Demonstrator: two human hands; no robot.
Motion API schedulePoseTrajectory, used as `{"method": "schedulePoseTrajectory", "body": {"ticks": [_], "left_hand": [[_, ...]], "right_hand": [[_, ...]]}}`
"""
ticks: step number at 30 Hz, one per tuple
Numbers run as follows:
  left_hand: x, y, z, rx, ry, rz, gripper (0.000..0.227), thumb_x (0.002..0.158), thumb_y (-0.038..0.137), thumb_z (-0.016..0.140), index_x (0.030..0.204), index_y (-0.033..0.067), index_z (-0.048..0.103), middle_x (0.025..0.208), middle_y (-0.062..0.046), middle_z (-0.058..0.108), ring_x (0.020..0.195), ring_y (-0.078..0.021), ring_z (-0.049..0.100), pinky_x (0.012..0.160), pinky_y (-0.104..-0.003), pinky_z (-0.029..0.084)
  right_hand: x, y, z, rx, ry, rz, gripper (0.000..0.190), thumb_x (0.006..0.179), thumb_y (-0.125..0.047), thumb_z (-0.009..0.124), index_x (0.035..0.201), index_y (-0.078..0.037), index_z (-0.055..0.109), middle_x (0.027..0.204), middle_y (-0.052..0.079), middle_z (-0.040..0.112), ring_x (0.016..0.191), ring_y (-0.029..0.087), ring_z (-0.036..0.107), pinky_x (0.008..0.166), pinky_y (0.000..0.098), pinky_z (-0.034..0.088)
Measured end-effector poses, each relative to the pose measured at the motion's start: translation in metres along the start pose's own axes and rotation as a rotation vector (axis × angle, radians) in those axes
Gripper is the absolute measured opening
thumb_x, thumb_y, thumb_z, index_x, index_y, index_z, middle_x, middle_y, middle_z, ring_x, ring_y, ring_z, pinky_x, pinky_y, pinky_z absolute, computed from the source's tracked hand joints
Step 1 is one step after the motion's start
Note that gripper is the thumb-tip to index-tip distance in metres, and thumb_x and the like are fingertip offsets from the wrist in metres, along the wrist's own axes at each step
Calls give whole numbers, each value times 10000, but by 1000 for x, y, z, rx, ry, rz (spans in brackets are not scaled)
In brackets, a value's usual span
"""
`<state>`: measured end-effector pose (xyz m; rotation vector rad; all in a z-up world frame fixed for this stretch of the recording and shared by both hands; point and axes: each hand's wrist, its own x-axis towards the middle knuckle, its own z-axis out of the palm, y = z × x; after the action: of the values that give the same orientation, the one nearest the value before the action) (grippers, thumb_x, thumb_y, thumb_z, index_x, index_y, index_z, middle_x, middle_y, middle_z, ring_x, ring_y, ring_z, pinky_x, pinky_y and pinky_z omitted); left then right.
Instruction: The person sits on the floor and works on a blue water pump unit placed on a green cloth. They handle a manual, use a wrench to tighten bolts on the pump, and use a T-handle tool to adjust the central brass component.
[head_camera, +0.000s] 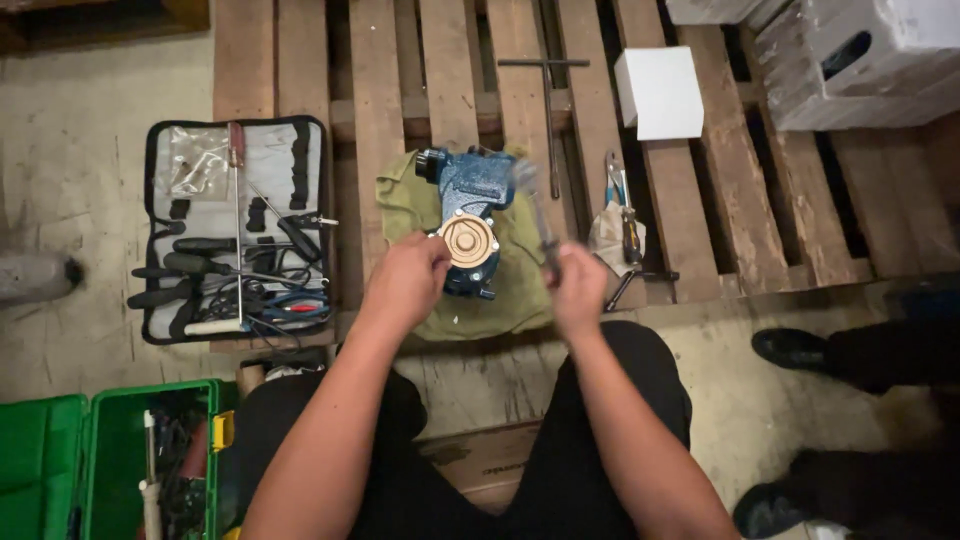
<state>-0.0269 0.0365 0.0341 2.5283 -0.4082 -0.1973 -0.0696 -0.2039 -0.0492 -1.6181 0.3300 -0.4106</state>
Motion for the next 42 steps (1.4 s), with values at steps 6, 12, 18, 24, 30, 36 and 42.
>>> {"method": "schedulePoseTrajectory", "body": {"ticks": [6, 12, 18, 24, 30, 36, 42], "left_hand": [[7, -1, 8, 34, -35, -127, 105, 884, 264, 707, 956, 199, 746, 908, -99, 698, 947, -369, 725, 825, -498, 599], [1, 17, 1, -9, -44, -212, 133, 923, 211, 653, 1005, 125, 714, 953, -146, 679, 989, -406, 713, 851, -530, 590], [0, 14, 8, 22, -7, -159, 133, 913, 230, 661, 974, 124, 711, 890, -122, 665, 931, -404, 717, 807, -519, 595], [-3, 11, 19, 17, 123, -228, 119, 904, 261, 685, 894, 146, 711, 799, -95, 655, 865, -381, 720, 770, -515, 583], [-4, 9, 21, -44, 86, -310, 120, 888, 246, 679, 895, 132, 713, 803, -89, 696, 901, -388, 721, 805, -516, 561], [-2, 10, 15, -28, 64, -242, 148, 894, 252, 703, 939, 112, 695, 813, -102, 687, 913, -395, 717, 825, -515, 565], [-1, 11, 15, 17, 33, -192, 137, 896, 254, 698, 929, 122, 677, 827, -109, 691, 893, -409, 720, 810, -527, 565]], "right_hand": [[44, 73, -42, -296, 94, -70, 191, 1007, -135, 589, 1086, -130, 763, 643, 97, 657, 626, 179, 646, 598, 312, 537], [40, 102, -28, -549, -56, -11, 323, 1035, -217, 591, 1317, -61, 568, 1216, 248, 677, 1182, 450, 632, 1023, 529, 505], [42, 136, -19, -808, -126, -22, 294, 1016, -284, 618, 1158, -27, 596, 988, 256, 657, 1020, 480, 660, 907, 576, 527], [44, 148, -25, -810, -142, 52, 319, 1027, -334, 596, 1240, -98, 571, 1045, 204, 661, 1078, 435, 653, 956, 527, 520], [39, 144, -24, -787, -197, 11, 372, 980, -275, 674, 1257, -49, 571, 1085, 257, 677, 1092, 463, 652, 961, 539, 521], [38, 135, -19, -857, -178, 55, 409, 885, -322, 768, 1184, -109, 588, 1099, 129, 588, 1073, 372, 666, 919, 455, 574], [33, 117, -18, -971, -185, 83, 317, 891, -314, 755, 1078, -102, 612, 984, 121, 590, 963, 381, 690, 823, 487, 586]]}}
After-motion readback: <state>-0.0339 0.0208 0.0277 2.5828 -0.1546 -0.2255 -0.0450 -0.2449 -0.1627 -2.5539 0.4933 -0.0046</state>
